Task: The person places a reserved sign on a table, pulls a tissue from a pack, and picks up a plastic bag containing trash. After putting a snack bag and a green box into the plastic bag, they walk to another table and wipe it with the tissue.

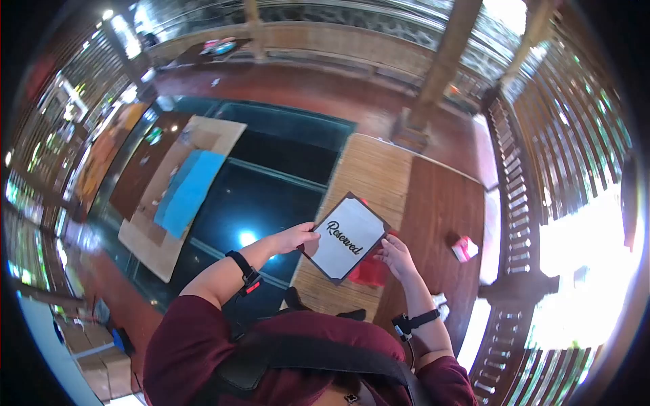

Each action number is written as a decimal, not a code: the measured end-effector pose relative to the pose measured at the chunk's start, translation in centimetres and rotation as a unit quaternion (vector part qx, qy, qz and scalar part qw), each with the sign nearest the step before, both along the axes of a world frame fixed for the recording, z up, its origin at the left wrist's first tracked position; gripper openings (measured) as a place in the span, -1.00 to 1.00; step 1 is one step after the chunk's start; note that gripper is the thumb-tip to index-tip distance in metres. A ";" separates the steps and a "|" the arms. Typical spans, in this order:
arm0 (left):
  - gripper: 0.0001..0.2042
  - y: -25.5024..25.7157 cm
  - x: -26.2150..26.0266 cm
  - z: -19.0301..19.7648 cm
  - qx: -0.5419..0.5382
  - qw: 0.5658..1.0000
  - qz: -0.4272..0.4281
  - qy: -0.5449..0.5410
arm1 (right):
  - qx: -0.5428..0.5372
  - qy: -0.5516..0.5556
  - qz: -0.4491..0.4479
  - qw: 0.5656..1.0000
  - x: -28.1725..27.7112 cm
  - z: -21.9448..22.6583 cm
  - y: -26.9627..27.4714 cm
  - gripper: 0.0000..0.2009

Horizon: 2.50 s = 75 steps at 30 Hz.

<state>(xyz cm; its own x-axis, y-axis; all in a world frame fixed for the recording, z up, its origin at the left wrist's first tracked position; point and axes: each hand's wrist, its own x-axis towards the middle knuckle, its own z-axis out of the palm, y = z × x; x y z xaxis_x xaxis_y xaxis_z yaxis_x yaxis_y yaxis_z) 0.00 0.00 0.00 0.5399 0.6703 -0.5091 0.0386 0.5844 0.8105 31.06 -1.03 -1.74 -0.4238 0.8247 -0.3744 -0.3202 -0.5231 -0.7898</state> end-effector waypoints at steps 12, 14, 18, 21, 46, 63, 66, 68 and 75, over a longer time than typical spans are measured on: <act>-0.71 -6.8 -25.8 -0.7 0.055 0.931 0.362 -0.005 | -0.003 -0.089 0.325 0.941 -34.0 0.0 4.1 -0.48; -0.68 -6.8 -27.8 -0.4 0.052 0.919 0.390 -0.003 | -0.025 -0.080 0.391 0.916 -36.6 -3.4 6.0 -0.48; -0.66 -4.8 -31.0 -3.0 0.028 0.908 0.418 -0.015 | -0.051 -0.094 0.438 0.892 -40.3 -2.2 8.3 -0.45; -0.66 -2.0 -33.8 -3.7 -0.005 0.915 0.400 -0.053 | -0.056 -0.116 0.460 0.879 -42.7 -2.4 12.0 -0.44; -0.32 33.4 -57.6 1.1 -0.069 0.989 0.126 0.023 | -0.048 -0.057 0.533 0.843 -63.6 0.3 52.4 -0.49; -0.41 62.1 -74.4 -0.8 -0.026 0.995 0.057 0.074 | -0.049 -0.107 0.512 0.851 -78.8 -0.9 77.7 -0.50; -0.40 68.8 -76.6 -3.1 -0.011 0.994 0.065 0.084 | -0.020 -0.113 0.514 0.850 -81.0 -1.1 84.5 -0.51; -0.42 73.2 -78.1 -3.7 -0.022 0.994 0.074 0.083 | -0.003 -0.129 0.524 0.842 -82.5 -0.3 89.2 -0.52; -0.35 84.9 -82.1 0.3 0.045 0.989 0.119 0.080 | 0.033 -0.132 0.547 0.826 -88.1 0.5 102.9 -0.54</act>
<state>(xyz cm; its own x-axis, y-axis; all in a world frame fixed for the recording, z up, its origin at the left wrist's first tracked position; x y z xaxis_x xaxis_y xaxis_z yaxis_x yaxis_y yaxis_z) -82.14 84.94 0.30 0.2789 0.8154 -0.5073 0.0406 0.5178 0.8545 -57.01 101.87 -1.28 -0.8394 0.0237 -0.5429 0.5045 -0.3377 -0.7947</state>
